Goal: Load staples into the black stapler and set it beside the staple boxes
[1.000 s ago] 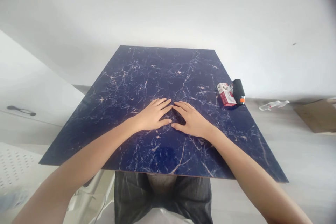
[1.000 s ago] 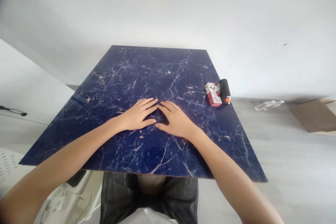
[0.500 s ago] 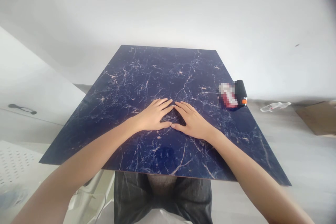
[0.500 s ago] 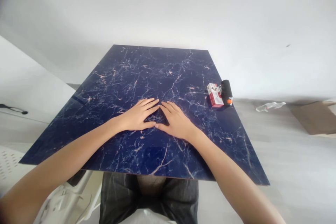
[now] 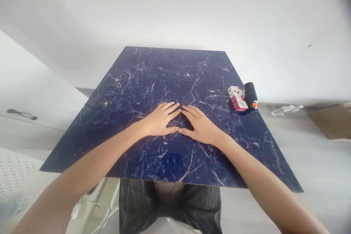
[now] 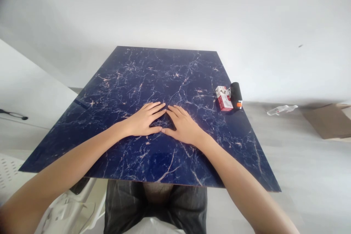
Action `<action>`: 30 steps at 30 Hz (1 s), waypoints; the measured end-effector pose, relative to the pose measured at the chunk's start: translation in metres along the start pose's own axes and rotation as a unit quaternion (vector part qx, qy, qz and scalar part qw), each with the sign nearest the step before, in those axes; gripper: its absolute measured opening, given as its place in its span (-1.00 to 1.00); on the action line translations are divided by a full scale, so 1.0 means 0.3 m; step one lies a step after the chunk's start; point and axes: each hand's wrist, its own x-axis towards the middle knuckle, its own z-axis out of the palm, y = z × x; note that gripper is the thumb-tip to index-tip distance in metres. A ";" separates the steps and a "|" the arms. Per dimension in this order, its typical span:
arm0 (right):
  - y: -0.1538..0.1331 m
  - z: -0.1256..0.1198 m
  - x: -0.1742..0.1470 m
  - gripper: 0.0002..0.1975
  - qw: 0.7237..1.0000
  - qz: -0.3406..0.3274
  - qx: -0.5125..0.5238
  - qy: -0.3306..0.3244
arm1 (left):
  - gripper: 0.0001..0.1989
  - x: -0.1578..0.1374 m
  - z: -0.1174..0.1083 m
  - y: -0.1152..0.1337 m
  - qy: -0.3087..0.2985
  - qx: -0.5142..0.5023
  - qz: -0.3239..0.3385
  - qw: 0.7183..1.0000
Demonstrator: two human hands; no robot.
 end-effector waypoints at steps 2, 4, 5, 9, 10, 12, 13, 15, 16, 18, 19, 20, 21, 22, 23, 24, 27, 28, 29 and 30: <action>-0.001 -0.002 0.000 -0.18 1.000 0.000 0.002 0.002 | -0.18 0.000 -0.001 -0.001 0.001 0.001 0.001 1.000; -0.001 -0.003 0.000 -0.19 1.000 -0.001 0.005 0.003 | -0.17 -0.001 -0.001 -0.002 -0.001 0.001 0.002 1.000; 0.000 -0.003 0.000 -0.19 1.000 -0.001 0.006 0.003 | -0.17 -0.001 -0.001 -0.003 -0.001 0.000 0.003 1.000; 0.001 -0.005 -0.001 -0.19 1.000 0.002 0.014 -0.002 | -0.18 -0.002 0.002 -0.006 -0.001 -0.005 0.004 1.000; 0.001 -0.005 -0.001 -0.19 1.000 0.002 0.013 -0.003 | -0.18 -0.002 0.003 -0.006 -0.001 -0.004 0.004 1.000; 0.001 -0.005 -0.001 -0.18 1.000 0.002 0.008 -0.005 | -0.18 -0.002 0.004 -0.006 0.000 -0.003 0.005 1.000; 0.002 -0.005 0.000 -0.18 1.000 0.001 0.005 -0.006 | -0.18 -0.002 0.004 -0.006 -0.001 -0.002 0.005 1.000; 0.002 -0.004 0.000 -0.19 1.000 -0.001 0.001 -0.002 | -0.18 -0.002 0.002 -0.005 -0.003 -0.002 0.005 1.000; 0.003 -0.004 0.000 -0.19 1.000 -0.002 0.000 -0.001 | -0.18 -0.002 0.002 -0.004 -0.004 -0.001 0.004 1.000; 0.003 -0.003 0.000 -0.21 1.000 -0.003 0.001 0.002 | -0.18 -0.002 0.000 -0.003 -0.004 -0.001 0.002 1.000; 0.003 -0.004 0.001 -0.21 1.000 -0.003 0.002 0.001 | -0.18 -0.001 -0.001 -0.002 -0.004 -0.002 0.002 1.000; 0.003 -0.004 0.001 -0.21 1.000 -0.002 0.002 0.001 | -0.18 -0.001 -0.001 -0.002 -0.002 -0.005 0.002 1.000; 0.004 -0.004 0.001 -0.22 1.000 -0.002 0.002 0.002 | -0.18 -0.001 -0.001 -0.002 -0.001 -0.007 0.002 1.000; 0.004 -0.004 0.001 -0.22 1.000 -0.002 0.002 0.003 | -0.18 -0.001 -0.001 -0.002 0.001 -0.010 0.002 1.000; 0.005 -0.005 0.001 -0.23 1.000 -0.003 0.002 0.005 | -0.18 -0.001 -0.002 -0.001 0.001 -0.011 0.002 1.000; 0.006 -0.005 0.001 -0.23 1.000 -0.005 0.001 0.006 | -0.18 -0.001 -0.002 -0.001 0.000 -0.012 0.002 1.000; 0.009 -0.004 0.001 -0.24 1.000 -0.007 -0.004 0.007 | -0.18 -0.002 -0.003 0.000 0.001 -0.013 0.000 1.000; 0.010 -0.004 0.001 -0.24 1.000 -0.008 -0.005 0.007 | -0.19 -0.002 -0.004 0.000 0.003 -0.014 -0.001 1.000; 0.011 -0.003 0.001 -0.24 1.000 -0.009 -0.005 0.008 | -0.19 -0.002 -0.004 0.001 0.005 -0.016 -0.001 1.000; 0.012 -0.003 0.001 -0.25 1.000 -0.010 -0.004 0.009 | -0.20 -0.002 -0.004 0.001 0.007 -0.017 -0.001 1.000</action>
